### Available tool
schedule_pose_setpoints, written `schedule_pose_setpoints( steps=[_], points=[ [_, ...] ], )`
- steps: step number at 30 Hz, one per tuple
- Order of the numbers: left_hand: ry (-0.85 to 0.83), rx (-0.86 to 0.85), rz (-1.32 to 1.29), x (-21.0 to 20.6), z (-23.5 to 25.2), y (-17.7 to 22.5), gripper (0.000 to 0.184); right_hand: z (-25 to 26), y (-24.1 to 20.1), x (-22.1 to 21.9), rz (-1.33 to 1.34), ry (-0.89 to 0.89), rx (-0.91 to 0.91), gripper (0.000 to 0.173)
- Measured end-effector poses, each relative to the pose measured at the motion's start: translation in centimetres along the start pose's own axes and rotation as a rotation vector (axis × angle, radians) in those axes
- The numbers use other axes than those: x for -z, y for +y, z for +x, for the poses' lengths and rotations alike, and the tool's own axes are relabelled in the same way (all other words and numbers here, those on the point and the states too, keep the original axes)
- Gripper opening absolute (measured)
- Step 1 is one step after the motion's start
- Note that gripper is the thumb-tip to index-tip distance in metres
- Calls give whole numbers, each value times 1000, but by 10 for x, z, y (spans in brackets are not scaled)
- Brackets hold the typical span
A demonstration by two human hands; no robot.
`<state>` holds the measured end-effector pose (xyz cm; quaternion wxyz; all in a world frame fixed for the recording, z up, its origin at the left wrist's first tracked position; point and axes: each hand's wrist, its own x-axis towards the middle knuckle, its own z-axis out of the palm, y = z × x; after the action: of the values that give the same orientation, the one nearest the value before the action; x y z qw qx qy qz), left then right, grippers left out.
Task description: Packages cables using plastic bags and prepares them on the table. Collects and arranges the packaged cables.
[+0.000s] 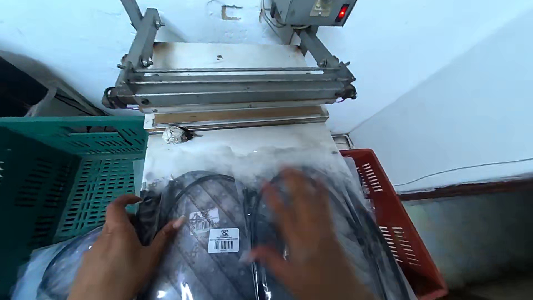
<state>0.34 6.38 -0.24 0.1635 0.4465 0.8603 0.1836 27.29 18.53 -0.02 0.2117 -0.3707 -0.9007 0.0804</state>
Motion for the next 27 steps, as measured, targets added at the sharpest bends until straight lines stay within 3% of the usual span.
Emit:
schedule_pose_setpoints(
  steps=[3,5,7,9,11,12,13,14,15,18,20,24,27],
  points=[
    [38,-34,-55,0,0,-14,64,-18,-28,-18,78,-149,45,58],
    [72,-41,-133,12,-3,-26,53,-22,-15,-16,114,-142,13,60],
    [158,-89,-324,28,-8,-33,55,-26,-3,-5,266,-155,-20,75],
    [131,-150,-724,43,-6,-27,64,-19,-2,6,571,-123,-99,87],
    [-52,-171,-1036,46,2,-13,74,-6,-10,10,852,-40,-263,73],
    [-112,-185,-1116,39,13,-8,69,4,-15,11,940,-1,-357,53],
    [-135,-186,-1137,29,30,-4,55,14,-18,11,983,59,-423,29],
    [-143,-159,-1105,23,46,4,36,22,-20,10,985,113,-450,19],
    [-140,-71,-1066,19,60,15,20,26,-21,11,954,144,-443,21],
    [-235,189,-1034,20,95,44,26,36,-7,17,761,167,-403,20],
    [-293,205,-1048,20,112,52,24,49,14,20,599,139,-416,16],
    [-128,165,-943,-3,140,64,21,97,59,6,578,-24,-645,17],
    [-60,288,-922,-31,150,75,20,122,84,-16,554,-69,-791,26]
  ],
)
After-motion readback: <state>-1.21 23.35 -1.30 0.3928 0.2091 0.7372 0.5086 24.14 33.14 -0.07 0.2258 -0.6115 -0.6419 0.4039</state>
